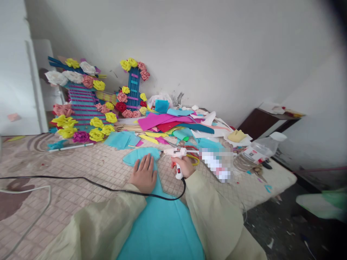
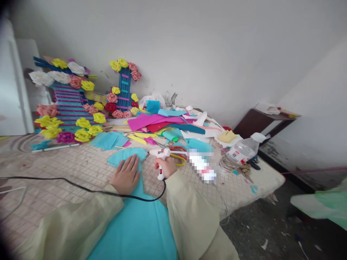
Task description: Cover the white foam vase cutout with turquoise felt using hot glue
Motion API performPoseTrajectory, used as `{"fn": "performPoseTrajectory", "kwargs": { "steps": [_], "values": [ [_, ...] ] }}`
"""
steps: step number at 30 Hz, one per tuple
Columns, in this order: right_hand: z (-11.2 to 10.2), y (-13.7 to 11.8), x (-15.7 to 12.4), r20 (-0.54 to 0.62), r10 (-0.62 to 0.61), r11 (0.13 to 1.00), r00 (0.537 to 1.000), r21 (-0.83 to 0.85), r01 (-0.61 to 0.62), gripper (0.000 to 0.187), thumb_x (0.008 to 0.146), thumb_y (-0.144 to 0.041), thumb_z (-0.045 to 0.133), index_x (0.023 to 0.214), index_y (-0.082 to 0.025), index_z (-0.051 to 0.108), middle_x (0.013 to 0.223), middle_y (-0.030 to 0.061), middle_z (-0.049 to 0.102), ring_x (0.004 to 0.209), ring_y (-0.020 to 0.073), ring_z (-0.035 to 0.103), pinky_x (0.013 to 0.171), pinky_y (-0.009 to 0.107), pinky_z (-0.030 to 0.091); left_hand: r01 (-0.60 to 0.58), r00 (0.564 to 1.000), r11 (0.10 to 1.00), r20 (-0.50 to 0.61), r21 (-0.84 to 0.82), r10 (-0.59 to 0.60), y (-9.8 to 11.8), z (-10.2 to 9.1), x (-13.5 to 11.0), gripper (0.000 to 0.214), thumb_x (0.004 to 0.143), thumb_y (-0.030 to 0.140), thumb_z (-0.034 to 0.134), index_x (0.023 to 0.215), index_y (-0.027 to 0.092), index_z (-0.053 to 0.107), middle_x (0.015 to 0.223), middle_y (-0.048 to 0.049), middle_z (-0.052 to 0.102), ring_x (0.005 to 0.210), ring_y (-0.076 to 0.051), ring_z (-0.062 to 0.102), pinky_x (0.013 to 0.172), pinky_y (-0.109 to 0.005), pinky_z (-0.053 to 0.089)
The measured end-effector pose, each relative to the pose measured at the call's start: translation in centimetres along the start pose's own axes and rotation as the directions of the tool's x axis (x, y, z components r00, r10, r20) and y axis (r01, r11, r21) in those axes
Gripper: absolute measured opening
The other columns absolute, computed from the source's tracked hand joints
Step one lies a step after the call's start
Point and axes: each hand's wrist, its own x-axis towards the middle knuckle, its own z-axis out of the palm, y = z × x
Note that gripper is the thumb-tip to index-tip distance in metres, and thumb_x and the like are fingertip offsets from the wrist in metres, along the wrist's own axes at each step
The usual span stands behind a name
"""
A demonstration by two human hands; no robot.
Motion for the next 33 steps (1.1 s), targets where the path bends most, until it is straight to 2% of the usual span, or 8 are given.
{"fn": "performPoseTrajectory", "kwargs": {
  "steps": [8, 26, 33],
  "values": [
    [0.02, -0.18, 0.13, -0.006, 0.043, 0.999, 0.999, 0.019, -0.042, 0.025, 0.063, -0.034, 0.051, 0.047, -0.015, 0.051, 0.04, -0.0018, 0.051, 0.029, 0.0077, 0.043, 0.03, 0.019, 0.032, 0.004, 1.0, 1.0, 0.01, -0.004, -0.004, 0.06, -0.19, -0.01, 0.05, 0.08, 0.03, 0.029, 0.123, 0.007, 0.039, 0.132, -0.0122, 0.033, 0.12, -0.025, 0.033, 0.097, -0.045, 0.025],
    [0.12, 0.32, 0.74, -0.02, 0.051, 0.999, 0.998, 0.008, -0.051, 0.025, 0.062, -0.035, 0.052, 0.046, -0.016, 0.048, 0.039, -0.0031, 0.047, 0.03, 0.0082, 0.042, 0.03, 0.019, 0.032, -0.005, 0.999, 1.0, 0.045, -0.006, 0.005, 0.1, -0.25, 0.09, 0.051, 0.08, 0.031, 0.027, 0.124, 0.007, 0.037, 0.133, -0.0129, 0.031, 0.121, -0.026, 0.032, 0.098, -0.046, 0.023],
    [0.03, -0.37, 0.27, -0.013, 0.073, 0.997, 0.997, 0.011, -0.073, 0.028, 0.063, -0.034, 0.052, 0.041, -0.017, 0.045, 0.035, -0.0042, 0.043, 0.029, 0.0082, 0.041, 0.031, 0.02, 0.034, -0.003, 1.0, 1.0, 0.029, -0.027, 0.004, 0.08, -0.2, 0.09, 0.051, 0.08, 0.031, 0.028, 0.124, 0.006, 0.038, 0.132, -0.0132, 0.033, 0.12, -0.026, 0.033, 0.097, -0.046, 0.023]
  ]
}}
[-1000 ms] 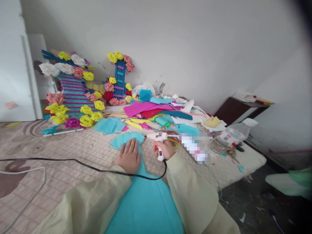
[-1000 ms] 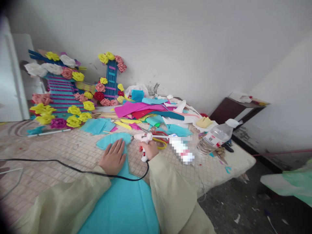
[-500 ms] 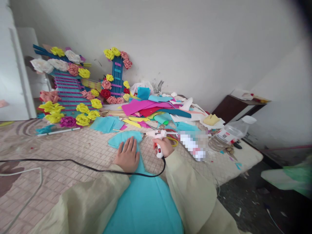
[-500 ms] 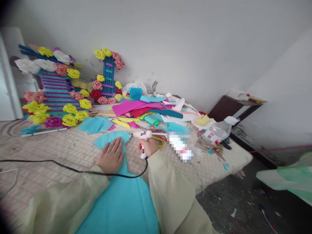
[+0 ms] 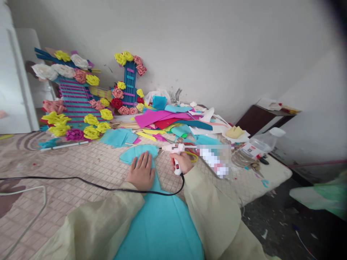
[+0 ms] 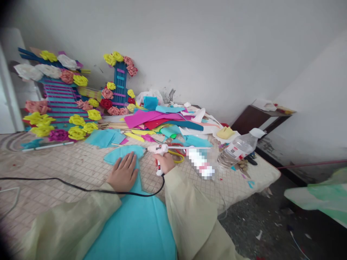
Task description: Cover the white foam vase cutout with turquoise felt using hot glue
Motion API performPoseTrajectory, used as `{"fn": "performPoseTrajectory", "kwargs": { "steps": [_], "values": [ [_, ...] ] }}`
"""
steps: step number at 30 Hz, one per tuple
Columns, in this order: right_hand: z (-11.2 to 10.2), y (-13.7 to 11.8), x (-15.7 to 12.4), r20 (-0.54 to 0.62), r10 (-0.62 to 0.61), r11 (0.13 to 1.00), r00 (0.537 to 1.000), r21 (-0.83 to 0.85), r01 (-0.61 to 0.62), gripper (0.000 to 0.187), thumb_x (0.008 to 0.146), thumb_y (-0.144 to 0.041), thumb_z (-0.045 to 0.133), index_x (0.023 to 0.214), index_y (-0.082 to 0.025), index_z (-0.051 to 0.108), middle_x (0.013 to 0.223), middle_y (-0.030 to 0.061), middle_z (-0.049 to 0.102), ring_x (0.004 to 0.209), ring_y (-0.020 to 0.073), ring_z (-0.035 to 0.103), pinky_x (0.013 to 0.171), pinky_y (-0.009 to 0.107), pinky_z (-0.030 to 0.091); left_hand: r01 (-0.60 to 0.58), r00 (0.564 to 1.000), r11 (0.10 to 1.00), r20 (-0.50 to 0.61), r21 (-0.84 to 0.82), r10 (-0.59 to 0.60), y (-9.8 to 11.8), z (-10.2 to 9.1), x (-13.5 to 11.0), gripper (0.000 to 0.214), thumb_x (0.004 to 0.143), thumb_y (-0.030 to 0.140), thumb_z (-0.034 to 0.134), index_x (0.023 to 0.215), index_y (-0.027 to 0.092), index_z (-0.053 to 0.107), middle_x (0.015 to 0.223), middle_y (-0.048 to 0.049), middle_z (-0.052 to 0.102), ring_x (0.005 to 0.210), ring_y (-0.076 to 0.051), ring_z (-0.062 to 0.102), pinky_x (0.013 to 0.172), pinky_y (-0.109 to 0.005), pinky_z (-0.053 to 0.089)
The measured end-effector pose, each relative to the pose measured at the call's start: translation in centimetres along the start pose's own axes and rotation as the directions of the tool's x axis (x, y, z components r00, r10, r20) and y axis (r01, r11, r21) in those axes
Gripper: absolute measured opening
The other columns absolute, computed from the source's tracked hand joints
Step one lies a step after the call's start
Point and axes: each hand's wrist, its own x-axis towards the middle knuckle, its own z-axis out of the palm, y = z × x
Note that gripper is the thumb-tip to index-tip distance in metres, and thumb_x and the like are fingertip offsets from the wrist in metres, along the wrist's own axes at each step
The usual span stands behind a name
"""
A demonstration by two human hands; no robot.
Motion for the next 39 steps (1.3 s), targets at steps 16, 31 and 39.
{"fn": "performPoseTrajectory", "kwargs": {
  "steps": [16, 31, 39],
  "values": [
    [-0.21, -0.32, -0.42, 0.049, 0.028, 0.999, 0.998, 0.014, -0.029, 0.026, 0.061, -0.03, 0.053, 0.04, -0.017, 0.045, 0.033, -0.0046, 0.042, 0.028, 0.0079, 0.04, 0.03, 0.02, 0.033, 0.017, 1.0, 1.0, -0.001, -0.02, -0.017, 0.11, -0.16, 0.06, 0.051, 0.079, 0.03, 0.028, 0.124, 0.008, 0.039, 0.131, -0.0126, 0.034, 0.12, -0.026, 0.033, 0.097, -0.046, 0.023],
    [-0.08, -0.82, -1.08, 0.084, 0.064, 0.997, 0.994, 0.042, -0.068, 0.024, 0.06, -0.028, 0.054, 0.041, -0.017, 0.046, 0.033, -0.0046, 0.043, 0.029, 0.0085, 0.04, 0.029, 0.021, 0.034, 0.008, 1.0, 1.0, 0.011, -0.011, -0.008, 0.15, -0.39, 0.04, 0.051, 0.079, 0.03, 0.028, 0.123, 0.007, 0.039, 0.131, -0.0132, 0.034, 0.12, -0.027, 0.033, 0.097, -0.047, 0.023],
    [-0.22, -0.41, -0.65, 0.042, 0.043, 0.998, 0.998, 0.035, -0.044, 0.023, 0.059, -0.029, 0.055, 0.042, -0.017, 0.045, 0.032, -0.005, 0.042, 0.028, 0.0075, 0.039, 0.03, 0.02, 0.032, 0.01, 0.999, 1.0, 0.03, 0.0, -0.01, 0.36, -0.55, 0.21, 0.051, 0.079, 0.03, 0.027, 0.123, 0.006, 0.039, 0.132, -0.0136, 0.033, 0.12, -0.027, 0.033, 0.097, -0.047, 0.023]
  ]
}}
